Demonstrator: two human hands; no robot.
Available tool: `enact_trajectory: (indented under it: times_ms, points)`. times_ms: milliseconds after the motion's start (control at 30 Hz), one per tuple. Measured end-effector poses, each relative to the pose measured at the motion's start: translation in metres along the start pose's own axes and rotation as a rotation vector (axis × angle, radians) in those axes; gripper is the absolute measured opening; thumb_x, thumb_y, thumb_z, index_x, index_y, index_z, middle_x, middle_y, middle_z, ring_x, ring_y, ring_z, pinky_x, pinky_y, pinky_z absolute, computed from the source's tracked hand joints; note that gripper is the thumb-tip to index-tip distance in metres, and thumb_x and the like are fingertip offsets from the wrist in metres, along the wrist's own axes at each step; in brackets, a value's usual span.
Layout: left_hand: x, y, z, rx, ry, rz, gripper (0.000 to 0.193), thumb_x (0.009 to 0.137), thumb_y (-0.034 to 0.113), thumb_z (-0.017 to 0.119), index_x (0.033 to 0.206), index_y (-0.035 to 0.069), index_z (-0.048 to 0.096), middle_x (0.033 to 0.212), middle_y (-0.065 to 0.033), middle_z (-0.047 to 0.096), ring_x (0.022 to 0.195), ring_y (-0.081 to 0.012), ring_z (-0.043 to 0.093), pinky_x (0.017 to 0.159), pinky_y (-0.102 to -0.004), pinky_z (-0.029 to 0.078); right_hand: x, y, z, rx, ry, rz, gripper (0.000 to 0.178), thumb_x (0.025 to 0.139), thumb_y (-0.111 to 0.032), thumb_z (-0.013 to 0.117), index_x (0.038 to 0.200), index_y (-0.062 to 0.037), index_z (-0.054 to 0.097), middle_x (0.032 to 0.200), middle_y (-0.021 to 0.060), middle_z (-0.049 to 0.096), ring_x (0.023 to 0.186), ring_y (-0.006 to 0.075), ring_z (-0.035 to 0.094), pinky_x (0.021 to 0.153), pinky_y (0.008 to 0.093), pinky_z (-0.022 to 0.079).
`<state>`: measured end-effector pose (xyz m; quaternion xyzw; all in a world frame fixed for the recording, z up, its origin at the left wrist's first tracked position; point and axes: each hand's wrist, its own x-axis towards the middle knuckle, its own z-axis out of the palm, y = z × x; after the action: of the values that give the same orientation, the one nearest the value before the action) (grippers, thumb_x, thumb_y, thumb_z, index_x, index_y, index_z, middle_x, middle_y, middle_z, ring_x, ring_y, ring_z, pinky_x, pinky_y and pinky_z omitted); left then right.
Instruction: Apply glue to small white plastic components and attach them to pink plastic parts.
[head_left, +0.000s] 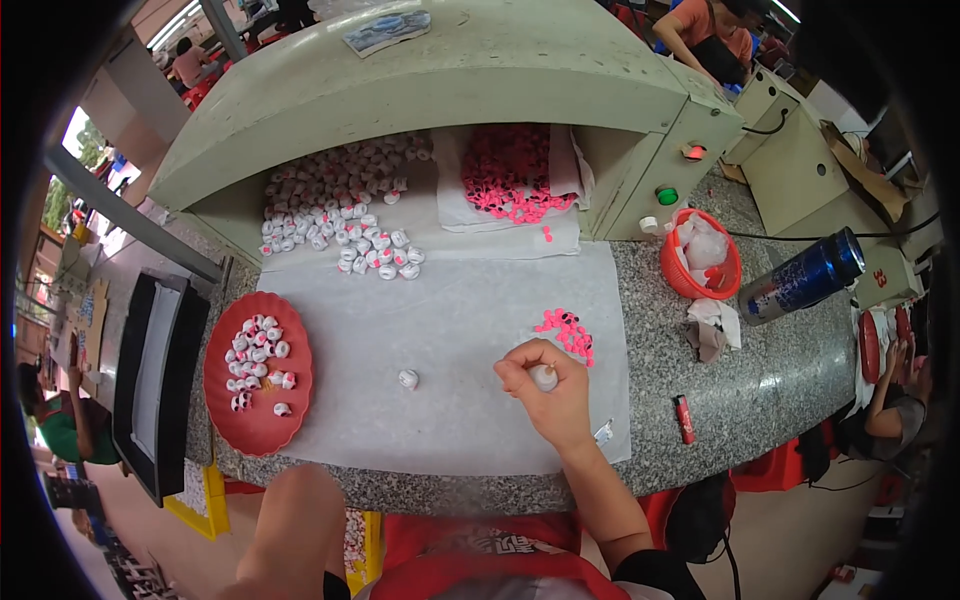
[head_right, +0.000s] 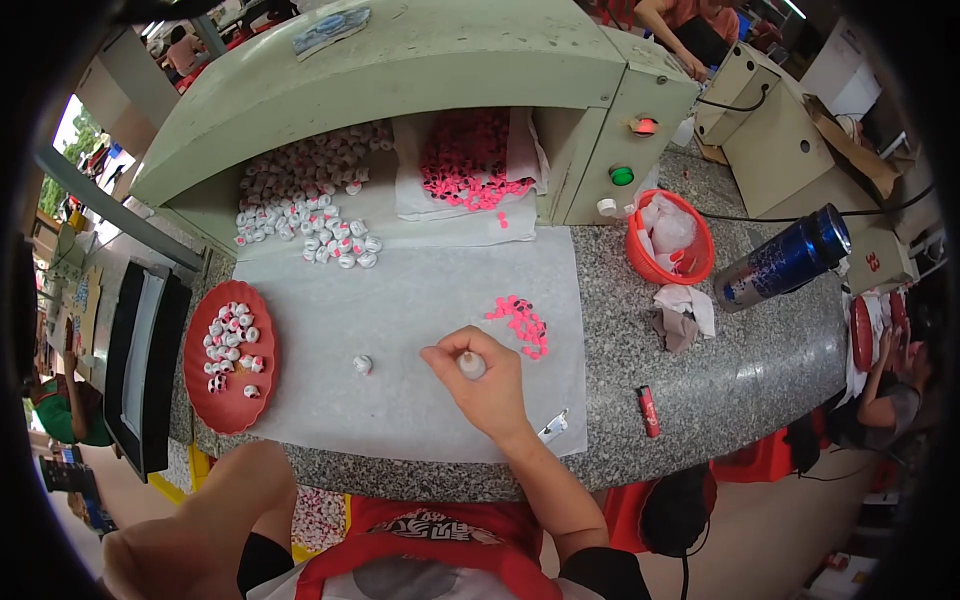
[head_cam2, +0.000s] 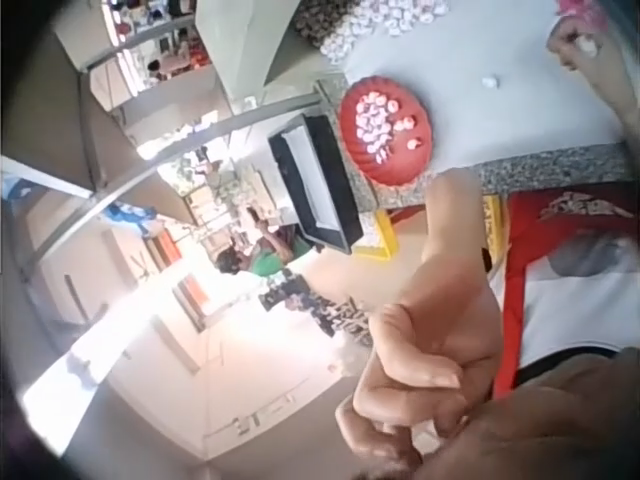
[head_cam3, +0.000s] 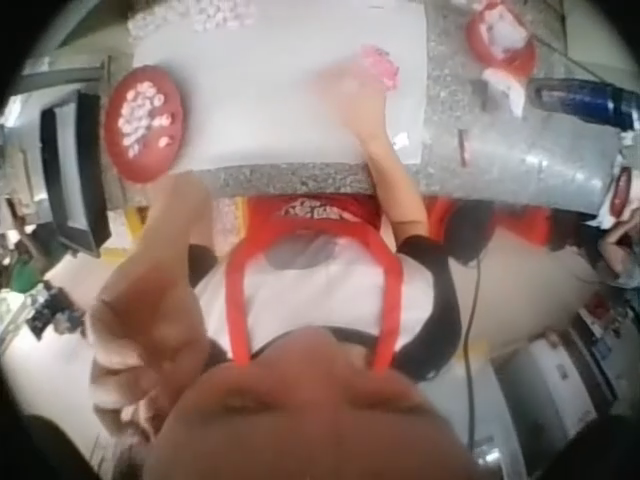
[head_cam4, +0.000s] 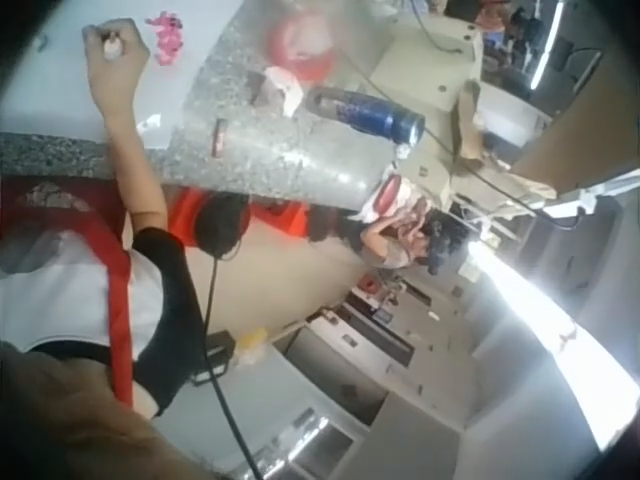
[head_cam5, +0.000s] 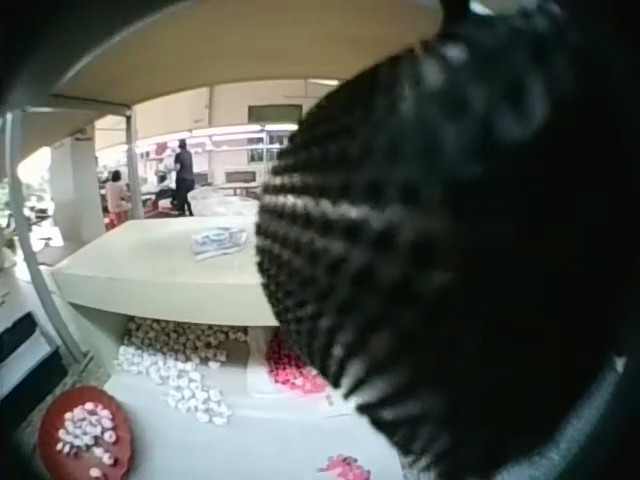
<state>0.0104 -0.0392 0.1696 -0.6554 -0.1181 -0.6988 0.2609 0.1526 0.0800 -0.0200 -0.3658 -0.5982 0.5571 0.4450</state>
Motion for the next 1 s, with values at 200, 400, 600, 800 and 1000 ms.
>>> enact_trajectory:
  times_ms: [200,400,600,800,1000]
  points:
    - [-0.106,-0.033,-0.02,0.576,-0.607,-0.89,0.02,0.069,-0.011,0.056,0.084,0.003,0.057,0.084,-0.013,0.054,0.073,-0.0241,0.055,0.059,-0.0283,0.044,0.032,0.017,-0.079,-0.551,0.528,-0.025,0.012,0.074,-0.009,0.063,0.081,-0.0005,0.058,0.066,0.005,0.058,0.058,0.0137,0.054,0.056,0.0268,0.044]
    - [-0.209,-0.025,-0.059,0.433,-1.031,-1.022,0.019,0.071,-0.002,0.059,0.089,0.005,0.062,0.086,-0.0115,0.056,0.076,-0.0228,0.057,0.061,-0.0285,0.047,0.033,0.015,-0.052,-1.007,0.47,0.057,0.018,0.07,-0.011,0.065,0.084,-0.0013,0.059,0.078,0.0119,0.06,0.07,0.0217,0.058,0.065,0.0312,0.045]
    - [-0.203,-0.052,-0.033,-0.262,-0.115,-2.168,0.024,0.078,0.002,0.058,0.102,0.0,0.057,0.095,-0.0125,0.058,0.081,-0.0174,0.059,0.068,-0.0256,0.05,0.031,0.016,-0.045,-0.542,0.383,0.005,0.032,0.071,-0.006,0.064,0.099,-0.0021,0.05,0.086,0.0085,0.055,0.073,0.017,0.057,0.065,0.0257,0.045]
    - [-0.209,-0.057,0.013,-0.881,0.296,-2.084,0.034,0.08,0.0,0.055,0.113,-0.001,0.05,0.101,-0.0129,0.059,0.085,-0.019,0.061,0.075,-0.0244,0.049,0.023,-0.025,-0.02,0.124,0.07,-0.004,0.027,0.073,0.001,0.057,0.099,-0.0002,0.049,0.09,0.0101,0.055,0.073,0.0127,0.055,0.062,0.0218,0.045]
    - [-0.212,-0.056,0.017,-0.707,0.276,-2.094,0.038,0.077,-0.003,0.058,0.114,-0.001,0.05,0.101,-0.0119,0.06,0.087,-0.0175,0.06,0.078,-0.0249,0.048,0.007,-0.014,-0.025,-0.001,0.197,-0.057,0.028,0.069,0.002,0.058,0.096,0.0019,0.051,0.085,0.0103,0.056,0.069,0.0127,0.056,0.058,0.0205,0.044]
